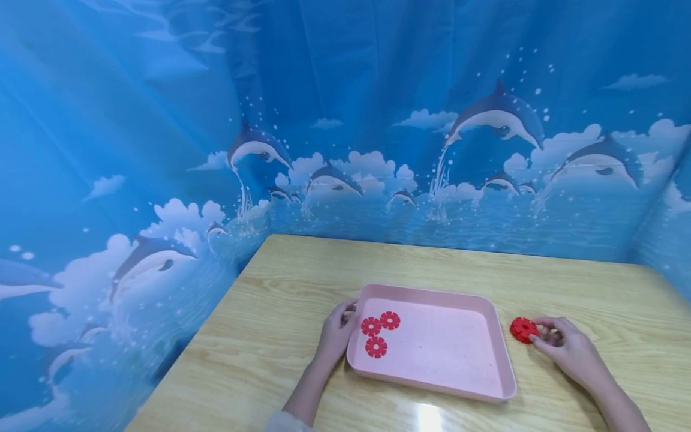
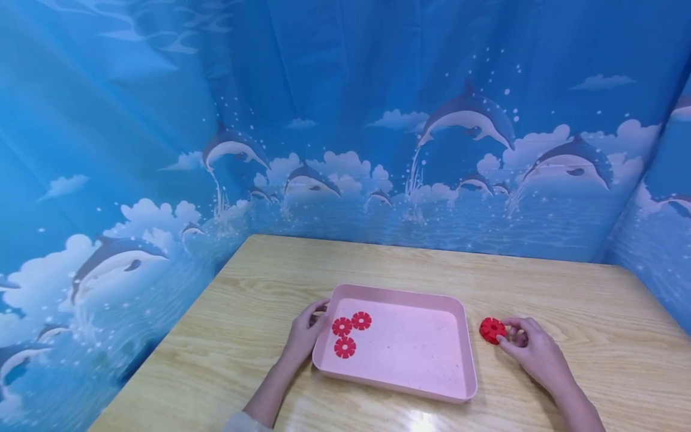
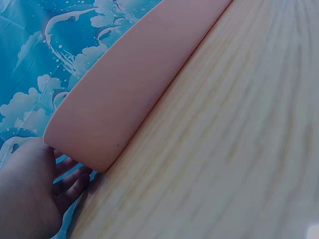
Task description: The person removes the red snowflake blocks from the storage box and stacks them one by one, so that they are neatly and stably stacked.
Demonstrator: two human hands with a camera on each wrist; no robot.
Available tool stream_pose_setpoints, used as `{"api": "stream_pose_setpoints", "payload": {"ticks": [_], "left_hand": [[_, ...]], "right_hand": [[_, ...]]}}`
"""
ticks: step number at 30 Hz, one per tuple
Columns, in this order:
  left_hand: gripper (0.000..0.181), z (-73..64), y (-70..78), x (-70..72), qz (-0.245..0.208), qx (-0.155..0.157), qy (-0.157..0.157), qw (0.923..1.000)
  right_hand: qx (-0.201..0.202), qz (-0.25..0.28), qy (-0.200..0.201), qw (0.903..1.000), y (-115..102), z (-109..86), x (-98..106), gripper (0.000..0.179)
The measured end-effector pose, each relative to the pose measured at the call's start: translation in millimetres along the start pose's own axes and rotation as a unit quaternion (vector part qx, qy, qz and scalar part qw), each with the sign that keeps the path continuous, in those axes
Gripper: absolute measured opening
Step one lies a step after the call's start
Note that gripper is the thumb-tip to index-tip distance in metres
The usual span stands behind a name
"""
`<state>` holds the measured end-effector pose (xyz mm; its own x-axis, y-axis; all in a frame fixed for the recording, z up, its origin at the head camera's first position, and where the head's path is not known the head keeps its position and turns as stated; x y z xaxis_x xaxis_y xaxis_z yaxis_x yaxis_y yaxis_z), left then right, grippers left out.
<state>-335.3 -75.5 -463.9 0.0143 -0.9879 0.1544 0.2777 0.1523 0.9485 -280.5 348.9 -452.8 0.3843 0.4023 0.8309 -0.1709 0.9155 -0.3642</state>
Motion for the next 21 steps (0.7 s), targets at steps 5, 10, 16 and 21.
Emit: {"api": "stream_pose_setpoints", "payload": {"ticks": [5, 10, 16, 21], "left_hand": [[0.031, 0.2, 0.5, 0.1, 0.000, 0.006, 0.001, 1.0000], [0.030, -0.1, 1.8, 0.4, 0.000, -0.005, 0.003, 1.0000], [0.031, 0.5, 1.1, -0.2, 0.004, 0.001, 0.003, 1.0000], [0.031, 0.7, 0.8, -0.9, 0.005, 0.000, -0.001, 1.0000]], "right_hand": [[0.003, 0.004, 0.005, 1.0000, 1.2, 0.4, -2.4, 0.033], [0.007, 0.006, 0.009, 0.9999, 1.8, 1.0, -2.9, 0.033], [0.014, 0.007, 0.016, 0.9997, 3.8, 0.2, -3.0, 0.033], [0.012, 0.003, 0.019, 0.9997, 5.4, 1.3, -3.6, 0.032]]}}
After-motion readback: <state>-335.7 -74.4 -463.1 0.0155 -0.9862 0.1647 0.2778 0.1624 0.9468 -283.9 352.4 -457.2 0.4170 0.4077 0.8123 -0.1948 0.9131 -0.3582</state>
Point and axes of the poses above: each hand's wrist, its own z-axis towards the middle knuckle, its own x-axis out of the back of the hand, y = z × x, the point moved 7 cm from there along z, towards the middle knuckle, and after that the axes turned 13 degrees about -z, right-handed, at the moved point
